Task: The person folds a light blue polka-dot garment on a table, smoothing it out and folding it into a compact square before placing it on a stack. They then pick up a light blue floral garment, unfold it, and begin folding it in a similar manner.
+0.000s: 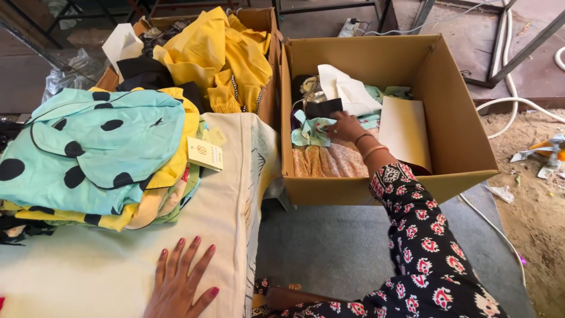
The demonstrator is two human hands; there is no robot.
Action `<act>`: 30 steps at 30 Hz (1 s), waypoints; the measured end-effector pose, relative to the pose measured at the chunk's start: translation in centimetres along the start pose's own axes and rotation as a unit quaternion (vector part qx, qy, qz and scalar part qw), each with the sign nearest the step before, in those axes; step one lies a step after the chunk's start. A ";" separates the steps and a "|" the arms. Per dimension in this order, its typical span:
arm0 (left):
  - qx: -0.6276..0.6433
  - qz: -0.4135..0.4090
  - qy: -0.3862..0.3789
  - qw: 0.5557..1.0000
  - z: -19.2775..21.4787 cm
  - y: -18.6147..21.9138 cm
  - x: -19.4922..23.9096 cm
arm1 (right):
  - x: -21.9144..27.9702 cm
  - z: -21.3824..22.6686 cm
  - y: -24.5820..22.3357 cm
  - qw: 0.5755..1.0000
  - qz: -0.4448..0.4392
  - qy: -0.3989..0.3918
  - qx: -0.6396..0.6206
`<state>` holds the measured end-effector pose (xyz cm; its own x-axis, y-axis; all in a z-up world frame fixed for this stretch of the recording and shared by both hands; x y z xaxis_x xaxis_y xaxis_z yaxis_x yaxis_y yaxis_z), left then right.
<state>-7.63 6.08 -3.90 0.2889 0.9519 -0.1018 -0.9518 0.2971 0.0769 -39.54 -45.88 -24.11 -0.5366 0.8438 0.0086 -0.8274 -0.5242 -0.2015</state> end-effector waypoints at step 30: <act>0.039 0.045 -0.014 0.998 -0.5 -1.3 0.7 | 8.7 15.1 -17.4 0.959 0.223 0.155 -0.083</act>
<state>-6.23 6.27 -4.60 0.2068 0.9764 -0.0631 -0.9633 0.2144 0.1616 -32.31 -31.14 -5.71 -0.7347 0.5472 -0.4011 -0.4756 -0.8370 -0.2707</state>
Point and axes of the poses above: each hand's wrist, its own x-axis away from the middle knuckle, its own z-axis out of the back of the hand, y = z × x, the point moved 10 cm from there along -x, towards the middle knuckle, and after that the axes turned 6 degrees about -y, right-handed, at the moved point
